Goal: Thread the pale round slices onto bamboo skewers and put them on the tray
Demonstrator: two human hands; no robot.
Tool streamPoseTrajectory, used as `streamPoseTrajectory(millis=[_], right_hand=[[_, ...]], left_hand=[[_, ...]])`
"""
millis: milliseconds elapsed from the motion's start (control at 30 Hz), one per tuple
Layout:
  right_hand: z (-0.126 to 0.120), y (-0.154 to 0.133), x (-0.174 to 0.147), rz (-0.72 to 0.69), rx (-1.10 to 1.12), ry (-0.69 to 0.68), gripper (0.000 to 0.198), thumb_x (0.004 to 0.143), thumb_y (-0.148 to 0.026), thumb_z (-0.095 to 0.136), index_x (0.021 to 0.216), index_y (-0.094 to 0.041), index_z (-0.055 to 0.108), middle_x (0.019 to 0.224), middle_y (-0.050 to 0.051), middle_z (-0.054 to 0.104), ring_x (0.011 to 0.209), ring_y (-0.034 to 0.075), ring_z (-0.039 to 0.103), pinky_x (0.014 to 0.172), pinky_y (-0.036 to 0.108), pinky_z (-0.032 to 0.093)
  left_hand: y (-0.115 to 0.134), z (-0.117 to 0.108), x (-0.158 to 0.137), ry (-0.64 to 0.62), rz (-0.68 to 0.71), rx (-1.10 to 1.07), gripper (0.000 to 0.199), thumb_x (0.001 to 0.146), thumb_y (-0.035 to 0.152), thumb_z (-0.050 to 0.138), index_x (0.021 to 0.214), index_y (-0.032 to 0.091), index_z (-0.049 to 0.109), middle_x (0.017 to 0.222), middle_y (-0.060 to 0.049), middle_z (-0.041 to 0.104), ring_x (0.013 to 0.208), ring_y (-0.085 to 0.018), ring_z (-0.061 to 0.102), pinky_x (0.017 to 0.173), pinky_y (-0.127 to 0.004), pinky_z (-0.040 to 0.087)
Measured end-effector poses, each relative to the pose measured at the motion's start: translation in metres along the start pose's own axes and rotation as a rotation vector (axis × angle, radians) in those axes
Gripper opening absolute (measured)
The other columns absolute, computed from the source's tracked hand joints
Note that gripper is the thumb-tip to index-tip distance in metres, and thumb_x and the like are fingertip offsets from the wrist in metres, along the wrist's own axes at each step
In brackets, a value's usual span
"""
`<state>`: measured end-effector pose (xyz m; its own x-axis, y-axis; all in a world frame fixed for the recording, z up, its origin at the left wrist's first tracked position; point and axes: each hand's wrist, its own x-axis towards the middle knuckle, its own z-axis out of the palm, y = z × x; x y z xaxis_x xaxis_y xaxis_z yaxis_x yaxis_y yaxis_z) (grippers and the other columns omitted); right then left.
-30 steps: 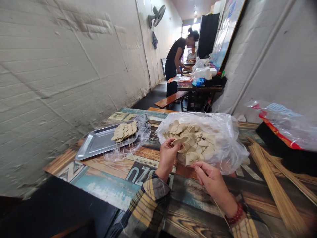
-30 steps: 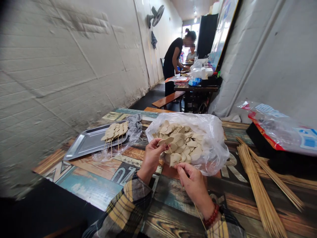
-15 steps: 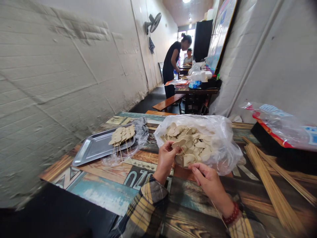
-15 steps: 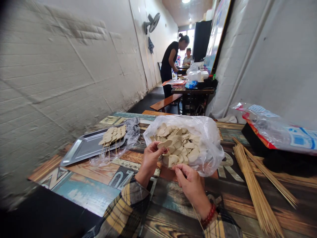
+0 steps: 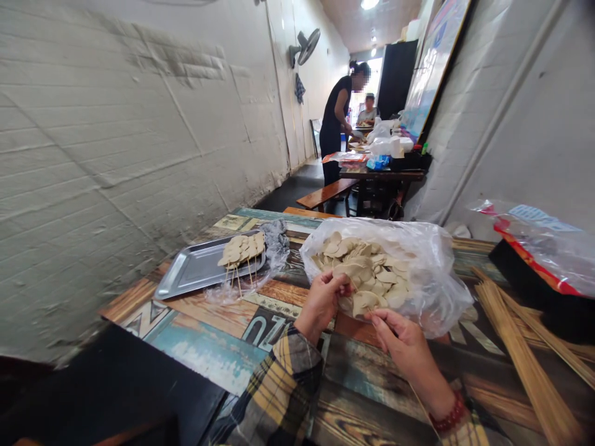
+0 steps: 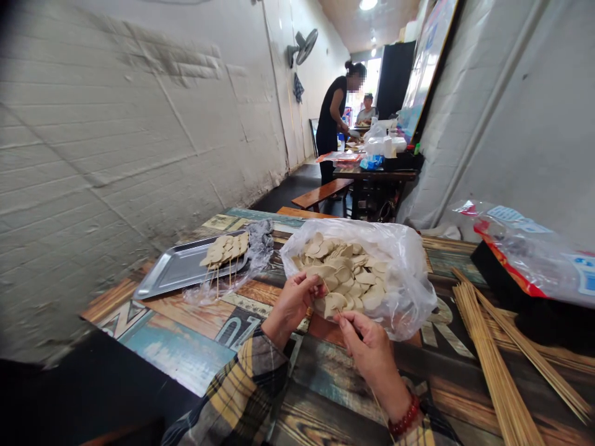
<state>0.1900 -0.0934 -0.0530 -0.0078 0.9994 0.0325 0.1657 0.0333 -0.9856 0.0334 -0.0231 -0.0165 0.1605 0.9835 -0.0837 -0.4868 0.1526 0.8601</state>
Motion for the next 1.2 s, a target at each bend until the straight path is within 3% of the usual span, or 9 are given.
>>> streamPoseTrajectory(millis=[400, 567, 933, 1200], right_hand=[[-0.003, -0.004, -0.001, -0.021, -0.137, -0.041, 0.039, 0.084, -0.048, 0.052, 0.092, -0.015, 0.071, 0.047, -0.005, 0.045, 0.044, 0.012, 0.043, 0.046, 0.024, 0.033], [-0.007, -0.003, 0.000, -0.037, -0.148, -0.051, 0.038, 0.083, -0.049, 0.053, 0.091, -0.017, 0.072, 0.047, -0.005, 0.047, 0.043, 0.012, 0.044, 0.044, 0.023, 0.034], [-0.014, 0.001, 0.003, -0.090, -0.230, -0.031, 0.034, 0.083, -0.046, 0.056, 0.090, -0.019, 0.074, 0.053, -0.002, 0.059, 0.044, 0.012, 0.048, 0.043, 0.023, 0.040], [-0.015, 0.003, 0.004, -0.144, -0.283, -0.027, 0.035, 0.084, -0.047, 0.054, 0.094, -0.018, 0.073, 0.073, 0.005, 0.073, 0.055, 0.016, 0.061, 0.055, 0.026, 0.052]], left_hand=[[0.000, -0.004, 0.001, 0.073, -0.031, -0.058, 0.031, 0.059, 0.035, 0.079, 0.066, 0.013, 0.057, 0.059, 0.003, 0.053, 0.049, -0.007, 0.050, 0.047, -0.019, 0.036], [0.006, -0.004, -0.001, 0.031, -0.115, -0.102, 0.032, 0.058, 0.033, 0.077, 0.068, 0.015, 0.053, 0.058, 0.003, 0.053, 0.047, -0.008, 0.050, 0.040, -0.019, 0.032], [0.004, -0.006, -0.001, 0.027, -0.128, -0.108, 0.030, 0.058, 0.033, 0.074, 0.067, 0.015, 0.053, 0.055, 0.004, 0.052, 0.042, -0.008, 0.048, 0.037, -0.019, 0.031], [-0.001, -0.005, 0.000, 0.006, -0.130, -0.109, 0.032, 0.058, 0.034, 0.076, 0.067, 0.014, 0.053, 0.056, 0.003, 0.053, 0.043, -0.007, 0.048, 0.038, -0.019, 0.031]])
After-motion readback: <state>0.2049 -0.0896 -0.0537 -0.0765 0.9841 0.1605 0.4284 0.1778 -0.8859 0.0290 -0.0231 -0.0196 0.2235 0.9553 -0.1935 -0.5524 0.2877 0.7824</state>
